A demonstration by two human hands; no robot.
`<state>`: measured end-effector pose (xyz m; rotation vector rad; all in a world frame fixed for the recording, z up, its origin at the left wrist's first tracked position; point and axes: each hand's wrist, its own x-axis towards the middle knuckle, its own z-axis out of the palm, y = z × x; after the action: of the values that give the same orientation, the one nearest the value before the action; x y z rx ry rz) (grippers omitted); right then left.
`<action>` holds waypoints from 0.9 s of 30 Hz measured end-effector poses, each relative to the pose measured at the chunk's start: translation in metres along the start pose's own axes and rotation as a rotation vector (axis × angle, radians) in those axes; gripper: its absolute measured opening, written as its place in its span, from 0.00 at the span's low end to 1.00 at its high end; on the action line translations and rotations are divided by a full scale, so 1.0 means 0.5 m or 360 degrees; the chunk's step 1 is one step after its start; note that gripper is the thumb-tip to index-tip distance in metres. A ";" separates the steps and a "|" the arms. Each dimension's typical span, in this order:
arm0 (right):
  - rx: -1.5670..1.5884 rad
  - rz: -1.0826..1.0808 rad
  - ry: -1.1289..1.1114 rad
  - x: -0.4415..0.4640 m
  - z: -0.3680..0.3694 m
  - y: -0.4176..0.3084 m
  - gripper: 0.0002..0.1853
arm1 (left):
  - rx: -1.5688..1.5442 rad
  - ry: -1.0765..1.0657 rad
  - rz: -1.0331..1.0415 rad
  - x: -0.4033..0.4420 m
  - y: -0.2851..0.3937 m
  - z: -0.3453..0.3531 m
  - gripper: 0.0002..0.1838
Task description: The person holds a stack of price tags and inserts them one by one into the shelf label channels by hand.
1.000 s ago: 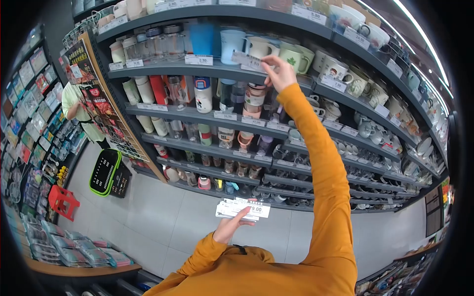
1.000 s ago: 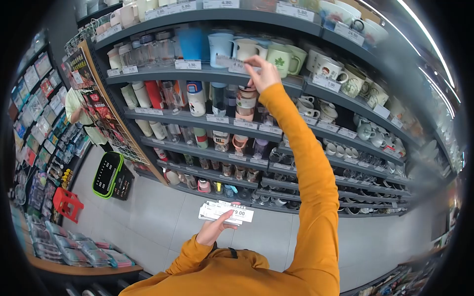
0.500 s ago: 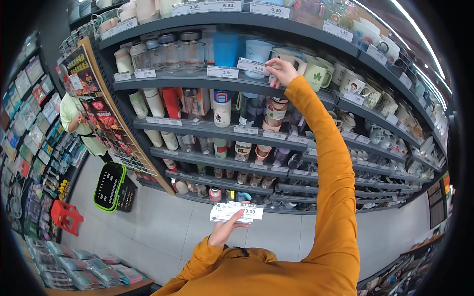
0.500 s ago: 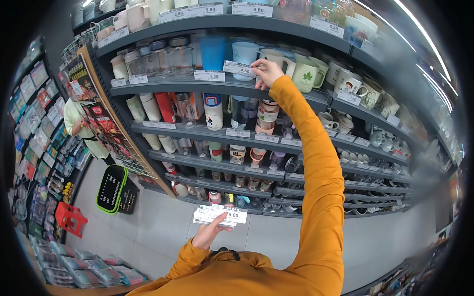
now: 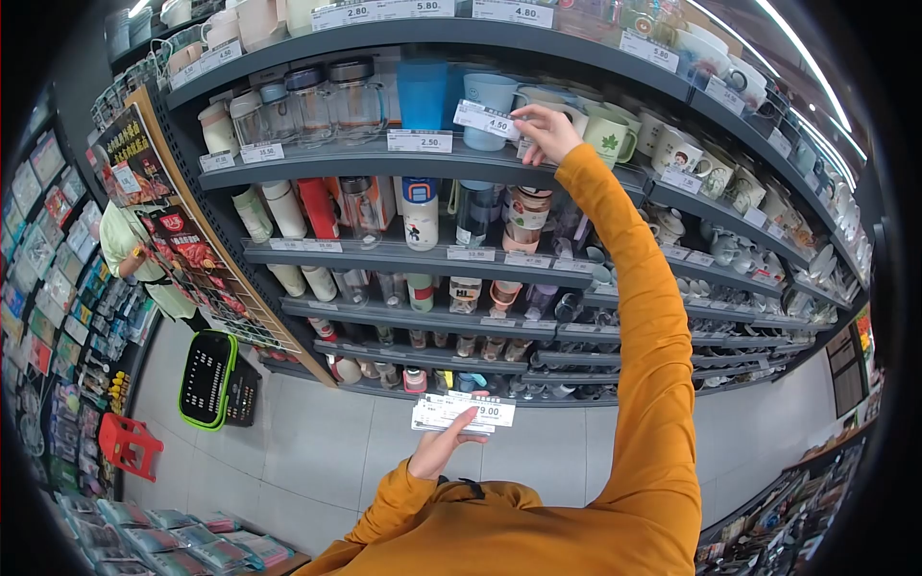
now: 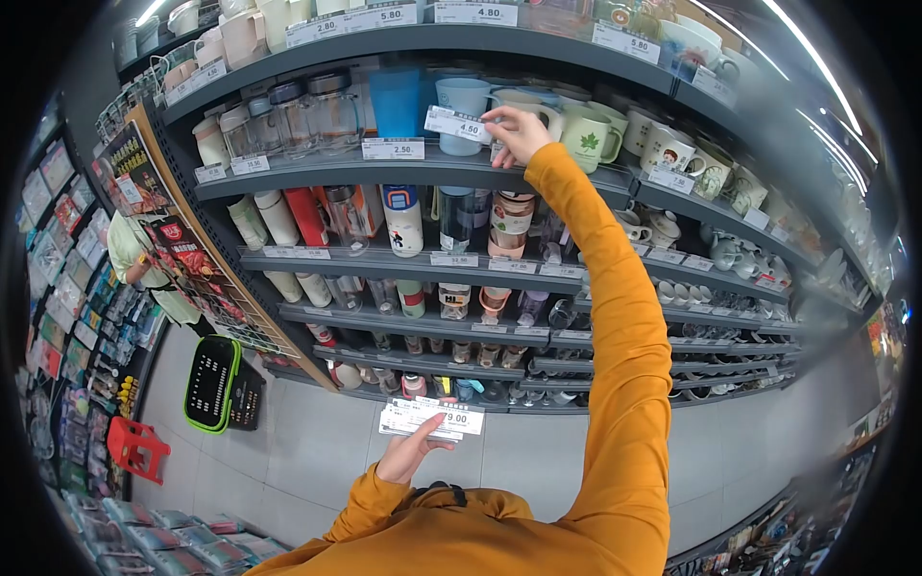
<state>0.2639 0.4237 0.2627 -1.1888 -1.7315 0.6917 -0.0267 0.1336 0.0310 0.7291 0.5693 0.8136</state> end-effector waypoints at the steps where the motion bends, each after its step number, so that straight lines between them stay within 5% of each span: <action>1: -0.0035 0.0014 -0.0018 -0.001 0.004 -0.005 0.14 | -0.0004 -0.0008 0.0006 0.001 -0.001 -0.002 0.21; 15: -0.0857 -0.0105 -0.0039 -0.031 0.022 -0.022 0.17 | -0.0013 0.0022 -0.0029 -0.005 0.000 -0.001 0.21; 20: -0.0931 -0.0716 0.0391 -0.088 0.045 -0.015 0.17 | -0.0116 -0.0015 -0.0081 -0.006 -0.008 0.011 0.21; 22: -0.0576 -0.0324 0.0272 -0.198 0.082 -0.052 0.16 | -0.0070 -0.0015 -0.0076 -0.006 -0.026 0.006 0.21; 24: -0.0225 -0.0554 0.0165 -0.327 0.131 -0.039 0.13 | 0.0021 -0.0004 -0.0072 0.000 -0.031 0.014 0.20; 27: 0.0142 0.0125 -0.0102 -0.555 0.182 -0.015 0.13 | 0.0184 0.0077 -0.0075 -0.011 -0.042 0.036 0.17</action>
<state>0.2169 0.1682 0.1293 -1.1889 -1.6956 0.8540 -0.0079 0.1129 0.0274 0.8008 0.6790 0.7606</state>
